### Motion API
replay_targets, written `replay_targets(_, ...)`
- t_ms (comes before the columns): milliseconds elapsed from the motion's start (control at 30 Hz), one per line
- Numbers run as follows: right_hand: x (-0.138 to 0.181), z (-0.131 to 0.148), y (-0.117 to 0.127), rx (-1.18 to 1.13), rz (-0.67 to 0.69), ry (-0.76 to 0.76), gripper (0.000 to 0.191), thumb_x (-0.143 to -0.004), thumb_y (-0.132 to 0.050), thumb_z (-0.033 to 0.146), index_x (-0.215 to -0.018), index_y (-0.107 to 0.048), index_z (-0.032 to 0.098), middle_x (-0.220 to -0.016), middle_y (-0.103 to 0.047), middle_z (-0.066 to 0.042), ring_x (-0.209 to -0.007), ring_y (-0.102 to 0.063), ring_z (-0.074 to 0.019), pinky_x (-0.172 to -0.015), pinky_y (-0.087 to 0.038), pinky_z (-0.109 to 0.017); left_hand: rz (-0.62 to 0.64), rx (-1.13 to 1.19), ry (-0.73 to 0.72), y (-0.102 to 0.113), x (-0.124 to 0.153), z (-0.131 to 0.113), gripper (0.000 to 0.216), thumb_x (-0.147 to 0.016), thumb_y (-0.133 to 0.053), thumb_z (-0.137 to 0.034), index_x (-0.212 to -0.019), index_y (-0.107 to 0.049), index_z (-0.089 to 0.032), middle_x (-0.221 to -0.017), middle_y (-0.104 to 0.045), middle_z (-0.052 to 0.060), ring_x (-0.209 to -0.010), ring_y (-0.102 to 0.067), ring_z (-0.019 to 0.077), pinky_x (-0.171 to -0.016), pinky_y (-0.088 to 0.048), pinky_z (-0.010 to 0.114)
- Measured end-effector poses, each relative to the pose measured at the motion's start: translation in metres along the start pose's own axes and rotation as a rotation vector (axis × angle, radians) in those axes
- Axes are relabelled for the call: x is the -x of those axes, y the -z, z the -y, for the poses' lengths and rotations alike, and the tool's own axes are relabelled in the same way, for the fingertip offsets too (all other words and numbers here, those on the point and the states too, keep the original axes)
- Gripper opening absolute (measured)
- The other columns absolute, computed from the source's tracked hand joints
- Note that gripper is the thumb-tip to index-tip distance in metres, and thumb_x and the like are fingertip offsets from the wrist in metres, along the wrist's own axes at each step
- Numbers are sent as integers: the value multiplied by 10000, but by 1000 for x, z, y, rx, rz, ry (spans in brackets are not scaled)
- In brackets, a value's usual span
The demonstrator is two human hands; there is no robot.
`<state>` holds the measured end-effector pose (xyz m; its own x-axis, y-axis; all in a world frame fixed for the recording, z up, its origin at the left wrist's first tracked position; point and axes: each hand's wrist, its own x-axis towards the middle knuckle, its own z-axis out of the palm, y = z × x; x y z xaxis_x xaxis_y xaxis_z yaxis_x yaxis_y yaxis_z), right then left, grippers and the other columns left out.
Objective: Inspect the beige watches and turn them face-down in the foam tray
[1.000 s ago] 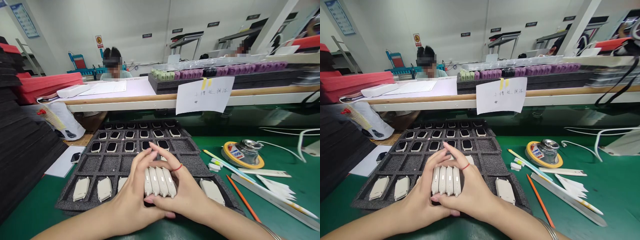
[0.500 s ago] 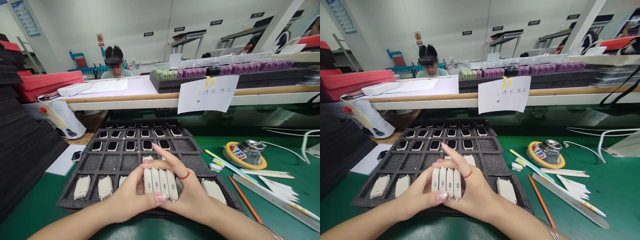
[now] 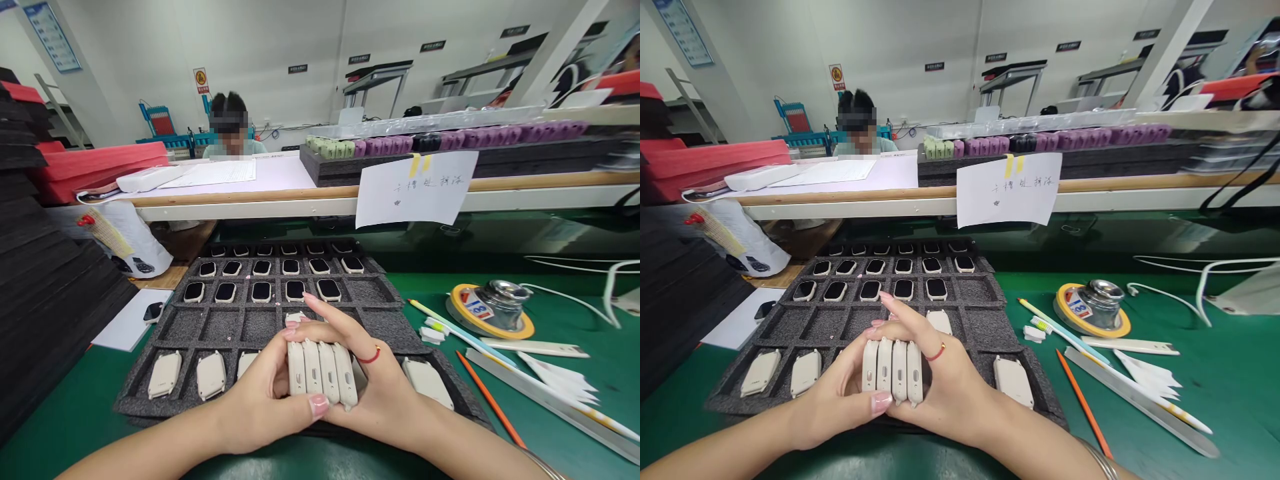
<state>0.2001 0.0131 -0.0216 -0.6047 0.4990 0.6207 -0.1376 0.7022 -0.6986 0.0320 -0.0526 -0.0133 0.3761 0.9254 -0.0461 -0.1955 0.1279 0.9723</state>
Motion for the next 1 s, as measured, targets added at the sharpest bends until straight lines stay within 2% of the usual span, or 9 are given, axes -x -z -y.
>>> replay_targets(100, 0, 1, -1, 27, 2, 28, 934, -772, -746, 108, -1526, -230, 304, -1189, -692, -18, -1169, -638, -167, -1071, -467, -284, -41, -73, -8, -1, -1, -2, 495, -864, -648, -366, -1280, -447, -189, -1229, -609, 113, -1158, -572, 257, -973, -451, 380)
replay_targets(267, 1, 1, -2, 55, 7, 35, 925, -773, -734, 92, -1527, -232, 284, -1215, -685, -28, -1164, -635, -156, -1078, -459, -278, -114, -235, -15, -3, -3, -7, 400, -899, -574, -307, -1268, -490, -176, -1191, -611, 100, -1127, -562, 238, -992, -444, 378)
replay_targets(467, 2, -3, -3, 68, 24, 67, 949, -766, -739, 122, -1534, -208, 290, -1231, -682, -40, -1167, -642, -191, -1093, -450, -330, -116, -141, -9, -5, -5, -4, 506, -814, -703, -383, -1220, -473, -187, -1206, -610, 112, -1127, -589, 262, -955, -472, 389)
replay_targets(567, 2, -4, -4, 85, 29, 99, 941, -774, -725, 115, -1536, -202, 292, -1245, -677, -43, -1227, -607, -204, -1107, -441, -342, -144, -155, -16, -6, -5, -3, 492, -808, -713, -359, -1206, -475, -196, -1231, -601, 108, -1159, -574, 257, -977, -461, 389)
replay_targets(700, 1, -3, -4, 126, 27, 135, 929, -788, -704, 109, -1541, -190, 286, -1251, -671, -55, -1251, -589, -226, -1098, -456, -374, -150, -157, 19, -5, -6, -2, 478, -788, -728, -339, -1174, -490, -187, -1170, -630, 109, -1104, -603, 268, -939, -484, 415)
replay_targets(867, 3, -6, -5, 169, 66, 178, 878, -850, -704, 228, -1547, -172, 272, -1283, -650, -81, -1194, -622, -216, -1112, -438, -384, -105, -119, -12, -2, -11, 1, 617, -642, -858, -334, -1138, -525, -181, -1054, -658, 72, -1033, -623, 271, -926, -483, 427)
replay_targets(1000, 4, -5, -5, 287, 108, 244, 808, -891, -635, 187, -1547, -166, 244, -1369, -592, -112, -1292, -541, -222, -1149, -386, -407, -134, -140, -44, -4, -12, -1, 566, -636, -857, -267, -1109, -561, -174, -1114, -656, 77, -1081, -611, 272, -949, -485, 410)
